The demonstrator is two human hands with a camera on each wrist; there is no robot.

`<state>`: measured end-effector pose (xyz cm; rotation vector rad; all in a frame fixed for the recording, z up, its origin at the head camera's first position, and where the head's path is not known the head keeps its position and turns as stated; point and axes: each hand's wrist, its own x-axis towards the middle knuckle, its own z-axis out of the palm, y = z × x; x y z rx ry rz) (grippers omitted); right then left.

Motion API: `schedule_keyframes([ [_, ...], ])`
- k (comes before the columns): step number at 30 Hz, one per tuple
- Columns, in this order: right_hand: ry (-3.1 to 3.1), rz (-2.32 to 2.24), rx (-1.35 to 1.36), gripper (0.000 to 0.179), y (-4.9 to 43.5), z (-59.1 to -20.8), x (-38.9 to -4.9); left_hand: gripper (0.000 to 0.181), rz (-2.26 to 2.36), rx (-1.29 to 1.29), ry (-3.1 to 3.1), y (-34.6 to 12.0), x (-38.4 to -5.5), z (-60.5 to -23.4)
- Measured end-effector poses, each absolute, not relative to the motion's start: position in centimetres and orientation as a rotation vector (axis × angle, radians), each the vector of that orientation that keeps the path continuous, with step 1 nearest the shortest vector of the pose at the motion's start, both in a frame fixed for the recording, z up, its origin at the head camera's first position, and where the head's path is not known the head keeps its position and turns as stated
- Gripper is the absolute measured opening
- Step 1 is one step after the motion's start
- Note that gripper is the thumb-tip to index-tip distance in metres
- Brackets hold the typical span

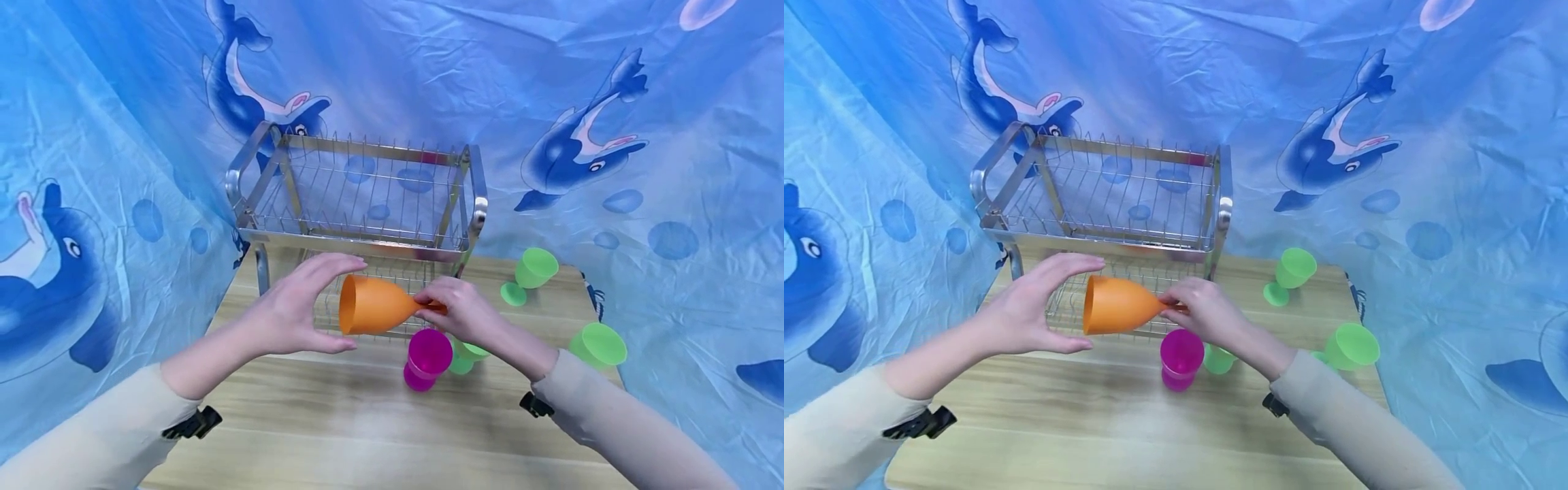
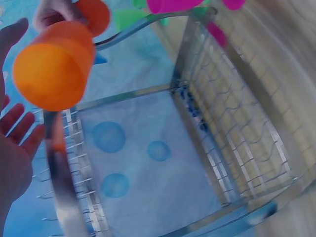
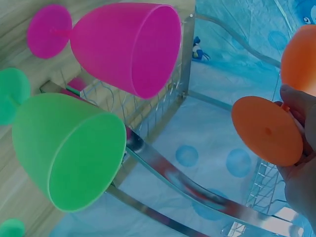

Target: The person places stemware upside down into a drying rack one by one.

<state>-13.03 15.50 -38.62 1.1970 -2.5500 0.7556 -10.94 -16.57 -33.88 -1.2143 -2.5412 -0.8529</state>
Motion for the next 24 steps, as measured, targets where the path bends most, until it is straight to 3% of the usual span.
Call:
schedule_keyframes([
  [14,-2.573,0.509,1.256,0.025,16.9,-37.1,-13.0,0.106,-0.854,-1.172,-2.417,-15.5,-11.5,-38.8],
  [24,-2.609,0.466,1.291,0.025,16.4,-36.5,-13.1,0.095,-0.921,-1.124,-2.379,-15.8,-11.7,-40.3],
])
